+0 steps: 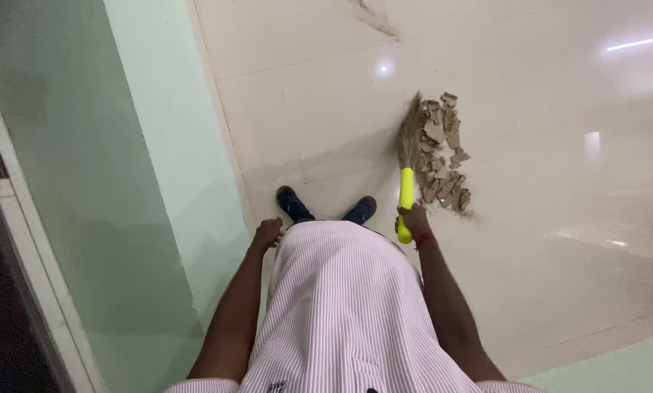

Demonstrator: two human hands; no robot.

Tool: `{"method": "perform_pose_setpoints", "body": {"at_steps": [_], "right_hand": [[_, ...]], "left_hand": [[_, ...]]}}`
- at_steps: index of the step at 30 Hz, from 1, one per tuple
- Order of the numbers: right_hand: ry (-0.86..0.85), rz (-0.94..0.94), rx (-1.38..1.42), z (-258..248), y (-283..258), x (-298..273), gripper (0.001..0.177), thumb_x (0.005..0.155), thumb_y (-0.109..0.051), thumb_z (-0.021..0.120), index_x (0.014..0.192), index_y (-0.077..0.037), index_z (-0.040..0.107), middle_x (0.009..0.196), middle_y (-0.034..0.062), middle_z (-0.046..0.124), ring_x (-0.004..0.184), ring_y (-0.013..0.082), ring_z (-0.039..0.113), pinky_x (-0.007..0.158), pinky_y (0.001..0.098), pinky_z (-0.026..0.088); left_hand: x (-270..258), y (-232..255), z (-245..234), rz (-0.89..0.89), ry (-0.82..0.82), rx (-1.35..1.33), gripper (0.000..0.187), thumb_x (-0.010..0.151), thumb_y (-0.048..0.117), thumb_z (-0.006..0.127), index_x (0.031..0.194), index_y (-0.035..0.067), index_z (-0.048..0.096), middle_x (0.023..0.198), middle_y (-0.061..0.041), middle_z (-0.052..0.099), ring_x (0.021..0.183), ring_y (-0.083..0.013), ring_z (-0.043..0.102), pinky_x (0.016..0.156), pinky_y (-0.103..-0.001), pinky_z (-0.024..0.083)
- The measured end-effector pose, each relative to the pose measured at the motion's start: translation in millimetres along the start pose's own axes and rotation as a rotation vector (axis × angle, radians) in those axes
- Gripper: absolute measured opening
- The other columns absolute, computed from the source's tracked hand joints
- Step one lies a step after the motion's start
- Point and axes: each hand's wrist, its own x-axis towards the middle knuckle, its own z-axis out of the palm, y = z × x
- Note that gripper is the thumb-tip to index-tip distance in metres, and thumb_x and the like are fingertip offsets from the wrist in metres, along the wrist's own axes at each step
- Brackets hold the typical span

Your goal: The person sweeps debris across a floor using a broom, moving the debris toward a corner or edge.

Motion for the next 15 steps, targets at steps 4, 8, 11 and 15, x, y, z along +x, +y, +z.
{"method": "perform_pose_setpoints", "body": {"at_steps": [4, 8, 11, 15], "right_hand": [[0.005, -0.024, -0.147, 9.5, -6.2, -15.5, 0.024, 0.097, -0.013, 0.066, 0.108, -0.005, 0.047, 0.073, 0.0120, 0.057, 0.052, 0.0239, 0.058, 0.042, 0.0421, 0.050], [-0.066, -0.037, -0.246, 43.3, -29.9, -41.7, 0.024, 0.096, -0.016, 0.066, 0.110, -0.006, 0.049, 0.074, 0.0096, 0.058, 0.052, 0.0213, 0.058, 0.042, 0.0392, 0.050], [-0.187, -0.079, -0.328, 79.0, -49.6, -54.1, 0.025, 0.097, -0.018, 0.063, 0.115, -0.007, 0.050, 0.073, 0.0080, 0.057, 0.052, 0.0198, 0.056, 0.042, 0.0365, 0.048], [-0.354, -0.264, -0.572, 136.4, -73.2, -68.9, 0.039, 0.098, -0.021, 0.067, 0.130, -0.003, 0.054, 0.076, 0.0059, 0.061, 0.059, 0.0161, 0.059, 0.049, 0.0324, 0.050]], "left_hand": [[-18.3, -23.6, 3.0, -0.118, -0.049, 0.041, 0.047, 0.095, 0.047, 0.062, 0.109, 0.003, 0.069, 0.097, -0.017, 0.074, 0.076, -0.0277, 0.071, 0.062, -0.042, 0.060], [-25.8, -40.2, -2.3, -0.152, -0.119, 0.113, 0.047, 0.096, 0.044, 0.062, 0.099, -0.002, 0.070, 0.093, -0.015, 0.074, 0.077, -0.0286, 0.072, 0.062, -0.042, 0.058], [-18.4, -43.3, -8.1, -0.180, -0.104, 0.026, 0.046, 0.097, 0.041, 0.064, 0.100, -0.004, 0.070, 0.092, -0.017, 0.072, 0.076, -0.0289, 0.069, 0.062, -0.042, 0.056], [-1.4, -44.6, -17.7, -0.109, -0.006, -0.019, 0.040, 0.094, 0.038, 0.063, 0.113, 0.003, 0.069, 0.097, -0.013, 0.075, 0.075, -0.0245, 0.071, 0.063, -0.038, 0.059]]}}
